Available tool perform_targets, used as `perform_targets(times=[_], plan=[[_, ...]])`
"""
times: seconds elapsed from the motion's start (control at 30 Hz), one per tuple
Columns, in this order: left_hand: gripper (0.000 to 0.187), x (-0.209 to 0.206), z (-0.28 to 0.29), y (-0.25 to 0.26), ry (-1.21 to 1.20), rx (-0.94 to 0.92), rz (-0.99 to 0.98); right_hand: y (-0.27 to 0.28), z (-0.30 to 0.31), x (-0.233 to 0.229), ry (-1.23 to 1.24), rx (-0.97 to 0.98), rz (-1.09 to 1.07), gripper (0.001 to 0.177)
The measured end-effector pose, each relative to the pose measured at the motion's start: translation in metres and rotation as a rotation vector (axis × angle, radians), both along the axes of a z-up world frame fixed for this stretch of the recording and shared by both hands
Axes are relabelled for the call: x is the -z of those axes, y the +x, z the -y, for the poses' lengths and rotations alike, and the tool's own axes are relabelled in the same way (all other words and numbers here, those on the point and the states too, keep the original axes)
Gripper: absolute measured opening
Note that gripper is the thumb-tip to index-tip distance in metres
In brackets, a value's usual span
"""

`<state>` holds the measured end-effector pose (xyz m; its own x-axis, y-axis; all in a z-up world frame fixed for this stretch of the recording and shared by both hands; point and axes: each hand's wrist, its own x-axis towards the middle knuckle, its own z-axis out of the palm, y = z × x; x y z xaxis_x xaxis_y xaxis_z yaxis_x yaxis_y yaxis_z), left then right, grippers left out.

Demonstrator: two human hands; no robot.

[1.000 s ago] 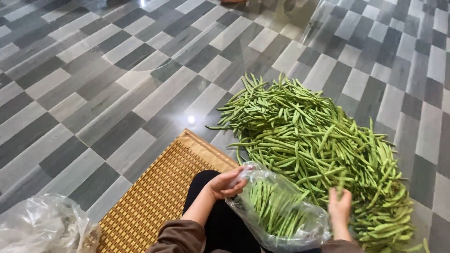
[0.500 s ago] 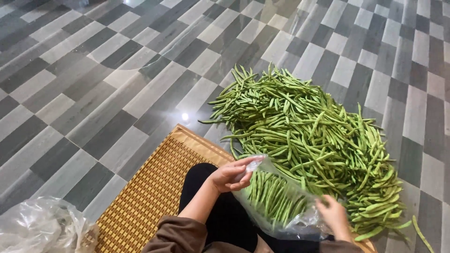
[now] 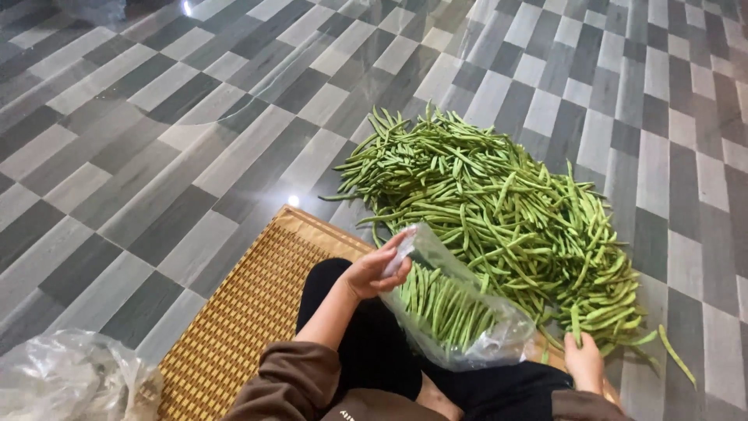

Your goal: The person is sitting on a mat on the floor, picking up green beans from a large pile and placing them into a clear plastic bag.

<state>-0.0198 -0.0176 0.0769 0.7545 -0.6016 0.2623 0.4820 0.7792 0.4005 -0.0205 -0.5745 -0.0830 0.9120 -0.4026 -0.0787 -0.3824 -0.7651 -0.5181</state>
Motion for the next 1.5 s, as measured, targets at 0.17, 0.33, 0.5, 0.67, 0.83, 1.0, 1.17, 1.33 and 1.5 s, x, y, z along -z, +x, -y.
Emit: perform_targets(times=[0.17, 0.33, 0.5, 0.67, 0.83, 1.0, 1.17, 1.33, 1.5], plan=[[0.063, -0.008, -0.01, 0.008, 0.202, -0.083, -0.014, 0.007, -0.012, -0.032, 0.561, 0.065, 0.104, 0.025], [0.029, -0.019, -0.013, 0.005, 0.48, -0.116, -0.095, 0.0, -0.025, -0.082, 0.841, 0.053, 0.252, 0.017], [0.024, -0.026, 0.002, 0.014, 0.881, -0.352, -0.143, -0.035, -0.117, -0.212, 0.238, -0.34, 0.182, 0.032], [0.025, -0.01, 0.007, 0.053, 0.926, -0.402, -0.289, -0.053, -0.221, -0.263, -0.03, -0.961, -0.123, 0.032], [0.031, -0.048, 0.034, 0.056, 1.059, -0.351, -0.283, -0.013, -0.296, -0.139, -0.508, -1.343, -0.427, 0.03], [0.02, -0.055, 0.046, 0.047, 1.128, -0.46, -0.27, 0.047, -0.334, 0.009, -0.616, -1.225, -0.452, 0.026], [0.018, -0.064, 0.039, 0.038, 1.178, -0.459, -0.28, 0.041, -0.332, 0.022, -0.7, -1.301, -0.546, 0.044], [0.016, -0.063, 0.063, 0.071, 1.223, -0.449, -0.273, 0.001, -0.293, -0.068, -0.729, -1.417, -0.327, 0.039], [0.013, -0.07, 0.084, 0.089, 1.249, -0.487, -0.236, -0.041, -0.266, -0.168, 0.378, -0.64, -0.501, 0.077]])
